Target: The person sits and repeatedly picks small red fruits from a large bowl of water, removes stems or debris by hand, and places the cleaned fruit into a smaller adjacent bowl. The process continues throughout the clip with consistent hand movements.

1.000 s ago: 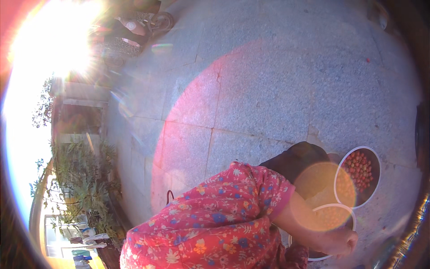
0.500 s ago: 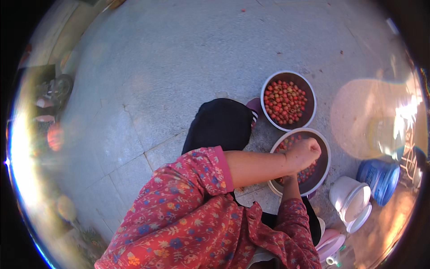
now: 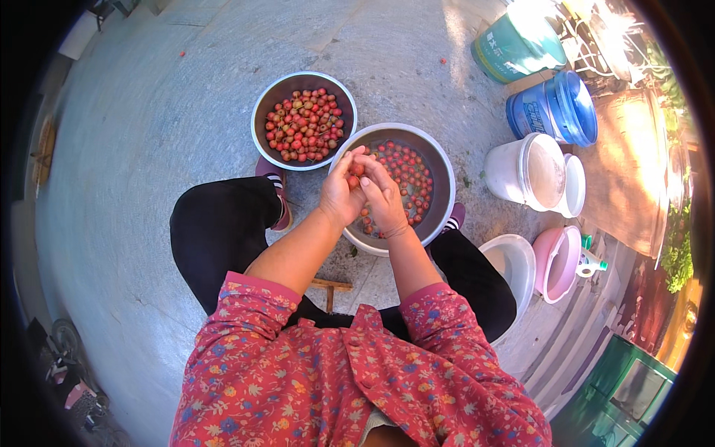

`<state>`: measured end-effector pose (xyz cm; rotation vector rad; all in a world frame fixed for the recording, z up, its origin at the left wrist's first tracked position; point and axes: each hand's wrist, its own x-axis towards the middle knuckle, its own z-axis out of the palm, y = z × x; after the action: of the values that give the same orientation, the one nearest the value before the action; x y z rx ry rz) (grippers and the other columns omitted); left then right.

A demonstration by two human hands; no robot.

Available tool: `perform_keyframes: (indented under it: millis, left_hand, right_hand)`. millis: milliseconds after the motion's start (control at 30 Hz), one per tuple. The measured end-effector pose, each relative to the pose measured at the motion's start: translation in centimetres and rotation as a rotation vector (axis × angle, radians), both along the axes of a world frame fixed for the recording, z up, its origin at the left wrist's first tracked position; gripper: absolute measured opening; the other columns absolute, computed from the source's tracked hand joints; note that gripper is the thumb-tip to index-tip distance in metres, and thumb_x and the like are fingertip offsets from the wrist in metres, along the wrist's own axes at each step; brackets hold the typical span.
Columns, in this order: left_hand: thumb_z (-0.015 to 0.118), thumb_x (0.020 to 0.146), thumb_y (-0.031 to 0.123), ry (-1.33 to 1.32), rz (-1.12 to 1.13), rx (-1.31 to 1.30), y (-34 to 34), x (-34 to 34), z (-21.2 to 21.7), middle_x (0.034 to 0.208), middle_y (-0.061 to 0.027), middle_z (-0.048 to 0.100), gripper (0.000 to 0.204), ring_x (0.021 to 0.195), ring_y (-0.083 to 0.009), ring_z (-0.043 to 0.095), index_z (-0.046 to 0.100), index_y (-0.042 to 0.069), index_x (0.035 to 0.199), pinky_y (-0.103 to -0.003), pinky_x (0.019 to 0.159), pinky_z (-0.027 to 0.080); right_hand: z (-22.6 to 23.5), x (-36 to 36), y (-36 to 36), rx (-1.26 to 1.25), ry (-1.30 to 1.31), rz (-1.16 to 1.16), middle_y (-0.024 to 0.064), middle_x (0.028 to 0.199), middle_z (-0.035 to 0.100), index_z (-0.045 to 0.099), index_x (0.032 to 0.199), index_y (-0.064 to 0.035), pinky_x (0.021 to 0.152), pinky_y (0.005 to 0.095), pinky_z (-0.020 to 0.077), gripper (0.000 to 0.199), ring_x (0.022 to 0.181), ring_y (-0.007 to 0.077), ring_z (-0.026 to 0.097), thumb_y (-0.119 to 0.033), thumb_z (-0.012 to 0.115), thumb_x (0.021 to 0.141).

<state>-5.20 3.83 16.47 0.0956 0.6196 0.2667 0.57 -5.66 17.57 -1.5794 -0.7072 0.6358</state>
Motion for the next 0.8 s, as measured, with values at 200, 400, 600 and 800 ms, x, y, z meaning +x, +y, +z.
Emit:
perform_keyframes:
  millis: [200, 400, 600, 800]
  left_hand:
    - [0.037, 0.106, 0.035, 0.031, -0.156, 0.102, -2.8, 0.8, -0.9, 0.15, -0.0061, 0.041, 0.047, 0.135, -0.0205, 0.043, 0.041, 0.012, 0.147, -0.036, 0.112, 0.036]
    - [0.033, 0.106, 0.042, 0.092, -0.123, 0.22, -0.9, 1.2, -3.0, 0.155, -0.0115, 0.034, 0.055, 0.139, -0.0242, 0.038, 0.027, 0.015, 0.153, -0.042, 0.115, 0.033]
    - [0.043, 0.104, 0.036, 0.032, -0.124, 0.033, -2.6, 1.0, -4.0, 0.143, -0.0055, 0.047, 0.047, 0.128, -0.0199, 0.048, 0.041, 0.011, 0.144, -0.037, 0.107, 0.041]
    - [0.04, 0.105, 0.037, 0.213, 0.015, 0.078, 0.4, 0.6, -1.6, 0.121, -0.0133, 0.059, 0.041, 0.111, -0.0263, 0.058, 0.051, 0.004, 0.126, -0.04, 0.097, 0.049]
  right_hand:
    - [-2.3, 0.9, 0.1, -0.165, -0.231, -0.182, 0.0237, 0.146, 0.044, 0.049, 0.138, 0.0011, 0.118, 0.0429, 0.0247, 0.045, 0.141, 0.0387, 0.035, -0.014, 0.044, 0.096]
    - [-2.2, -2.3, 0.3, -0.129, -0.214, -0.035, 0.022, 0.153, 0.037, 0.042, 0.143, 0.0041, 0.12, 0.0401, 0.015, 0.051, 0.146, 0.0351, 0.026, -0.021, 0.041, 0.1]
    - [-3.2, 0.0, -0.2, -0.404, -0.159, -0.046, 0.0252, 0.159, 0.02, 0.032, 0.147, 0.0058, 0.12, 0.0443, 0.0138, 0.064, 0.148, 0.04, 0.017, -0.038, 0.037, 0.102]
    - [-1.1, -2.6, 1.8, -0.167, -0.219, 0.043, 0.0279, 0.155, 0.026, 0.032, 0.147, 0.0056, 0.119, 0.0419, 0.0176, 0.064, 0.147, 0.0376, 0.022, -0.039, 0.037, 0.102]
